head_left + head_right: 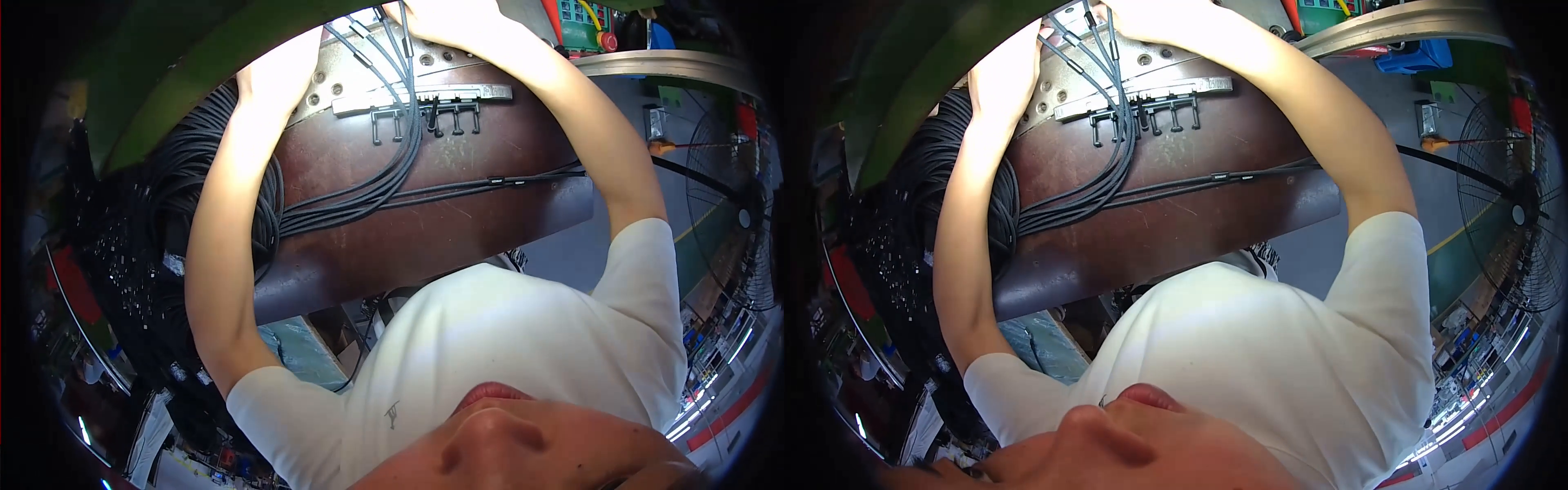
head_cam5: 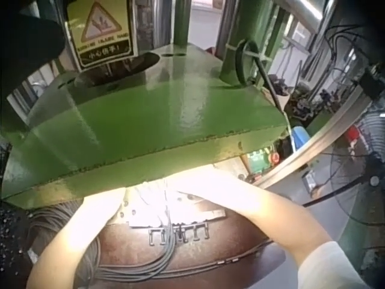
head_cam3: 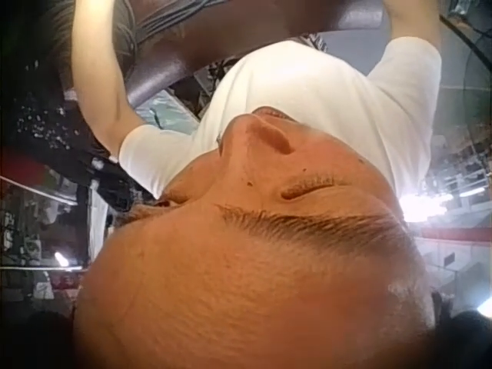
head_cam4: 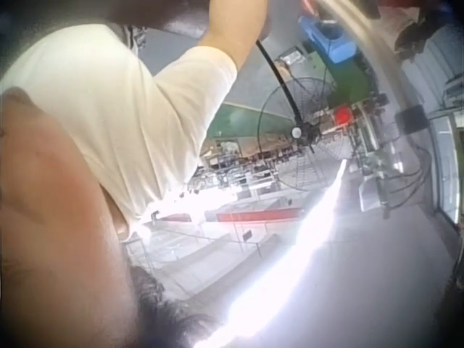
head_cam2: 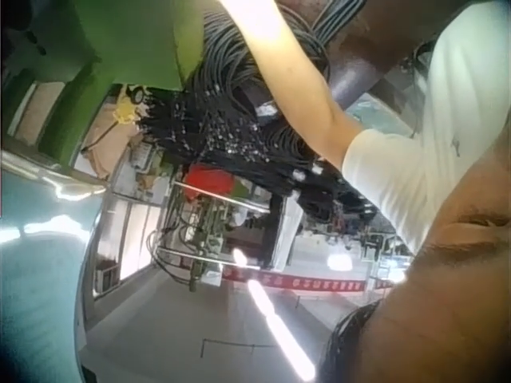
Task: Assembling and organizing black wire cables into bundles at a factory workbench.
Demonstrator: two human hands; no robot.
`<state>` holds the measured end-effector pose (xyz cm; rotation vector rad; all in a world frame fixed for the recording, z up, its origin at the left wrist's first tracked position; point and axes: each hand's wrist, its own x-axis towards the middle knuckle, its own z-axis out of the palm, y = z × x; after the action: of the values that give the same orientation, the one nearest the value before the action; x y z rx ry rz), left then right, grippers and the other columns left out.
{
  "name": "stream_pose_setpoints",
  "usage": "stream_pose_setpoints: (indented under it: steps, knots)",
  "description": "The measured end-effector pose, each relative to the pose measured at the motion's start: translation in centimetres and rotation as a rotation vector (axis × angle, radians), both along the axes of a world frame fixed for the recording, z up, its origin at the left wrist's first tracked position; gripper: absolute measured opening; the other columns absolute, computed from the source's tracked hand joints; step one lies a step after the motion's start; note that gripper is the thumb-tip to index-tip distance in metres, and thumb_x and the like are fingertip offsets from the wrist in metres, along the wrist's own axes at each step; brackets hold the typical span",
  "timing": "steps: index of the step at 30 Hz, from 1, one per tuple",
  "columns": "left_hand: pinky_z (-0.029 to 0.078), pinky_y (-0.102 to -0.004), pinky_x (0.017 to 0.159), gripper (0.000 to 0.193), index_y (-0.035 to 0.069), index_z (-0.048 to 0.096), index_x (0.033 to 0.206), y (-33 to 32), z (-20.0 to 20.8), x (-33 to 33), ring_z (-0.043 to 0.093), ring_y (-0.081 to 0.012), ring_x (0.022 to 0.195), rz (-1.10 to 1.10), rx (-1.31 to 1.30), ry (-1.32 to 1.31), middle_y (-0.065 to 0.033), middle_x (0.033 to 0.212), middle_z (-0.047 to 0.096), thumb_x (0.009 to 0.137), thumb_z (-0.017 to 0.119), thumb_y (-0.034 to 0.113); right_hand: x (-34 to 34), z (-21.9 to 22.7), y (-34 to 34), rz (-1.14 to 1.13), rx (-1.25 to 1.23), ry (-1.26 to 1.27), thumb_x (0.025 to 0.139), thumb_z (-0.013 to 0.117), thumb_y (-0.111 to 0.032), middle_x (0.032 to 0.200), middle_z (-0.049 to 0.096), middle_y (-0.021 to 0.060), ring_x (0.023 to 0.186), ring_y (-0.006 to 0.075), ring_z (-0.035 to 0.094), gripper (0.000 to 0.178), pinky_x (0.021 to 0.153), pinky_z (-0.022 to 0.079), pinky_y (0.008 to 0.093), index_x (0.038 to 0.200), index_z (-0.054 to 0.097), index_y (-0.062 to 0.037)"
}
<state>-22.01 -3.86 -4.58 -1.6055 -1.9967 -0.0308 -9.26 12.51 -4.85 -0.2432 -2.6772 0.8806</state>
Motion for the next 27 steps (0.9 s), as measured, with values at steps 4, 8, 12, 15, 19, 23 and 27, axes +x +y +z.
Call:
stream_pose_setpoints:
  steps: [4,8,12,15,19,23,27]
  knots:
    - [0.05,-0.0358,0.073,0.026,0.007,0.064,0.104,-1.2,-3.2,-2.9,0.062,-0.0275,0.078,-0.028,0.062,-0.106,-0.0105,0.088,0.065,0.082,0.065,0.021,0.2,0.2,0.6,-0.01,-0.029,-0.036,0.088,0.055,-0.025,0.095,0.065,0.0169,0.083,0.0278,0.061,0.027,0.073,0.049,0.0384,0.1,0.064,-0.0019]
    - [0.05,-0.0369,0.07,0.028,0.005,0.067,0.094,-1.6,-3.6,-4.1,0.062,-0.028,0.074,-0.117,0.153,0.039,-0.0116,0.085,0.065,0.082,0.067,0.03,0.7,-0.1,2.1,-0.016,-0.057,-0.079,0.089,0.055,-0.026,0.095,0.065,0.0171,0.083,0.0278,0.061,0.028,0.073,0.049,0.0385,0.1,0.064,-0.0017]
    - [0.05,-0.0374,0.063,0.03,0.004,0.068,0.086,-1.1,-3.8,-4.0,0.062,-0.0288,0.066,-0.077,0.17,-0.038,-0.0121,0.076,0.065,0.082,0.068,0.033,0.1,0.0,2.1,-0.025,-0.082,-0.122,0.089,0.054,-0.026,0.095,0.065,0.0173,0.083,0.0277,0.061,0.028,0.073,0.049,0.0386,0.1,0.064,-0.0015]
    - [0.05,-0.0381,0.065,0.031,0.003,0.067,0.089,-1.6,-2.8,-3.6,0.062,-0.0293,0.069,-0.034,0.134,-0.042,-0.0131,0.079,0.065,0.081,0.068,0.033,0.2,1.0,0.9,-0.026,-0.099,-0.139,0.09,0.054,-0.026,0.095,0.065,0.0174,0.082,0.0277,0.06,0.029,0.072,0.049,0.0387,0.1,0.064,-0.0013]
    - [0.046,-0.0398,0.086,0.044,0.002,0.057,0.116,-2.3,-1.0,-2.4,0.059,-0.0355,0.098,0.099,-0.009,-0.484,-0.022,0.106,0.061,0.083,0.066,0.029,-0.1,1.7,1.0,-0.042,-0.111,-0.171,0.09,0.054,-0.027,0.095,0.065,0.0175,0.082,0.0277,0.06,0.029,0.072,0.049,0.0388,0.1,0.064,-0.0011]
    - [0.027,-0.0369,0.11,0.061,-0.003,0.037,0.137,-8.6,2.0,4.1,0.036,-0.0301,0.132,0.13,0.156,-1.242,-0.0189,0.146,0.031,0.086,0.06,0.024,7.6,-1.7,2.0,-0.089,0.279,0.228,0.089,0.06,-0.019,0.108,0.065,0.0093,0.102,0.0122,0.06,0.031,0.088,0.046,0.0263,0.117,0.06,-0.0076]
    - [0.046,-0.0396,0.09,0.043,0.002,0.053,0.125,-21.9,3.1,12.6,0.062,-0.0371,0.098,-0.015,-0.704,-1.811,-0.0218,0.105,0.064,0.087,0.058,0.024,26.1,-3.5,1.3,-0.488,-0.033,0.443,0.095,0.045,-0.004,0.118,0.058,0.0125,0.093,0.0153,0.058,0.031,0.082,0.047,0.0278,0.125,0.048,0.0038]
